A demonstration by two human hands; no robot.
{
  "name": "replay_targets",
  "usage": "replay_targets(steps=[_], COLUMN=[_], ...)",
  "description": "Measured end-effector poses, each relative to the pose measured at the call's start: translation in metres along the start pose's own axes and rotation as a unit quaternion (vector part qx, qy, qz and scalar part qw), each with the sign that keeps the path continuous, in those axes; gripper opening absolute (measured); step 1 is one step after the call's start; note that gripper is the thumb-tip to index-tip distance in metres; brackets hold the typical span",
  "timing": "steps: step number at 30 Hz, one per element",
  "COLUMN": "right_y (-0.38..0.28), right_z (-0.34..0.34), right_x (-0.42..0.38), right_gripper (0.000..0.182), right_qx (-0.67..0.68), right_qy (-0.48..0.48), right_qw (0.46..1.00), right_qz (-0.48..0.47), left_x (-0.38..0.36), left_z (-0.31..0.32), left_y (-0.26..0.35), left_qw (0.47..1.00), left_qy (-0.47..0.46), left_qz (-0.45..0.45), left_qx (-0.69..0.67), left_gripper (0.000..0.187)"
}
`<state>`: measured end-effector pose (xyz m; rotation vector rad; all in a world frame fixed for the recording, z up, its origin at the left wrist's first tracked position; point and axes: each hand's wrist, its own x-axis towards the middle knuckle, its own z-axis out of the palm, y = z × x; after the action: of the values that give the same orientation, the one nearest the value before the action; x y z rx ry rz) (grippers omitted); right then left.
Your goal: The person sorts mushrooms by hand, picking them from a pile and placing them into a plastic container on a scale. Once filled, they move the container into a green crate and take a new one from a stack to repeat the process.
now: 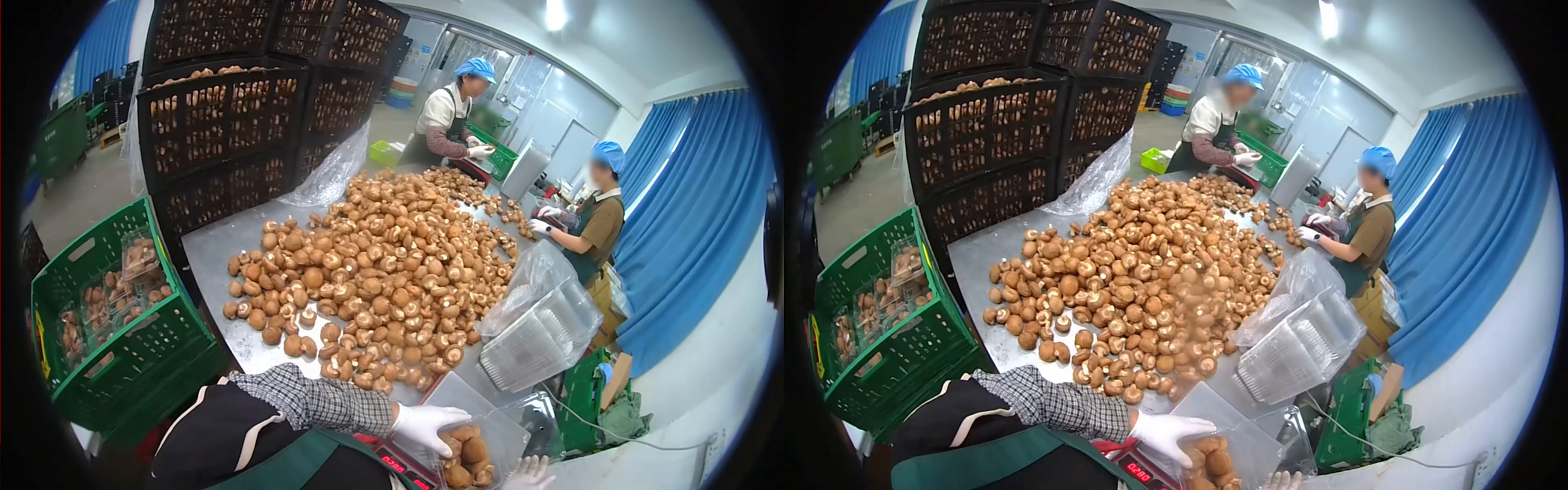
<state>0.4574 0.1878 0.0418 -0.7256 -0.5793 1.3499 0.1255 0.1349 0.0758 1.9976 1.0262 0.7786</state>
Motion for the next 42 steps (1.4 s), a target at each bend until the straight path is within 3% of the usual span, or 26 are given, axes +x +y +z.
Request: replay_targets(steps=[1,2,5,7,9,12,15,17,20,23,29,32,38,42], right_y=[-0.010,-0.019,-0.026,-0.025,-0.029,-0.022,-0.011,-0.005,-0.003,-0.005,-0.009,-0.008,-0.007,-0.008], right_z=[0.007,0.016,0.060,0.073,0.089,0.109,0.123,0.121,0.121,0.120,0.120,0.119,0.119,0.113], right_x=[-0.014,-0.026,-0.059,-0.068,-0.073,-0.087,-0.107,-0.112,-0.111,-0.111,-0.111,-0.110,-0.111,-0.107], right_gripper=[0.071,0.072,0.067,0.049,0.044,0.051,0.056,0.059,0.058,0.057,0.058,0.058,0.054,0.050], right_qx=[0.002,0.017,-0.173,-0.411,-0.569,-0.652,-0.705,-0.723,-0.733,-0.738,-0.732,-0.730,-0.717,-0.666], right_qy=[-0.037,-0.121,-0.200,-0.261,-0.356,-0.383,-0.360,-0.351,-0.350,-0.363,-0.384,-0.390,-0.385,-0.393], right_qw=[0.999,0.992,0.964,0.867,0.715,0.595,0.534,0.517,0.503,0.489,0.486,0.486,0.502,0.541], right_qz=[-0.024,0.013,-0.010,-0.106,-0.199,-0.271,-0.298,-0.296,-0.296,-0.290,-0.282,-0.281,-0.293,-0.331], left_x=[-0.001,-0.002,-0.002,0.003,0.007,0.007,0.002,-0.001,-0.010,-0.017,-0.013,-0.011,-0.008,-0.009], left_z=[0.000,-0.005,-0.008,-0.004,0.001,0.002,-0.008,-0.011,-0.005,-0.011,-0.011,-0.005,-0.006,-0.002], left_y=[0.003,0.007,0.021,0.018,0.008,0.001,0.011,0.006,-0.026,-0.029,-0.015,-0.024,-0.009,-0.012], left_qw=[1.000,0.998,0.991,0.986,0.985,0.979,0.948,0.928,0.884,0.826,0.847,0.832,0.861,0.864], left_qy=[-0.011,-0.027,-0.035,-0.013,0.003,-0.009,-0.058,-0.082,-0.100,-0.121,-0.100,-0.117,-0.091,-0.077], left_qz=[-0.015,-0.055,-0.133,-0.162,-0.167,-0.180,-0.249,-0.270,-0.179,-0.182,-0.265,-0.268,-0.281,-0.269], left_qx=[-0.006,-0.001,-0.006,-0.029,-0.049,-0.098,-0.188,-0.242,-0.421,-0.520,-0.450,-0.472,-0.413,-0.419], left_gripper=[0.082,0.081,0.080,0.074,0.068,0.059,0.055,0.051,0.047,0.046,0.042,0.031,0.020,0.013])
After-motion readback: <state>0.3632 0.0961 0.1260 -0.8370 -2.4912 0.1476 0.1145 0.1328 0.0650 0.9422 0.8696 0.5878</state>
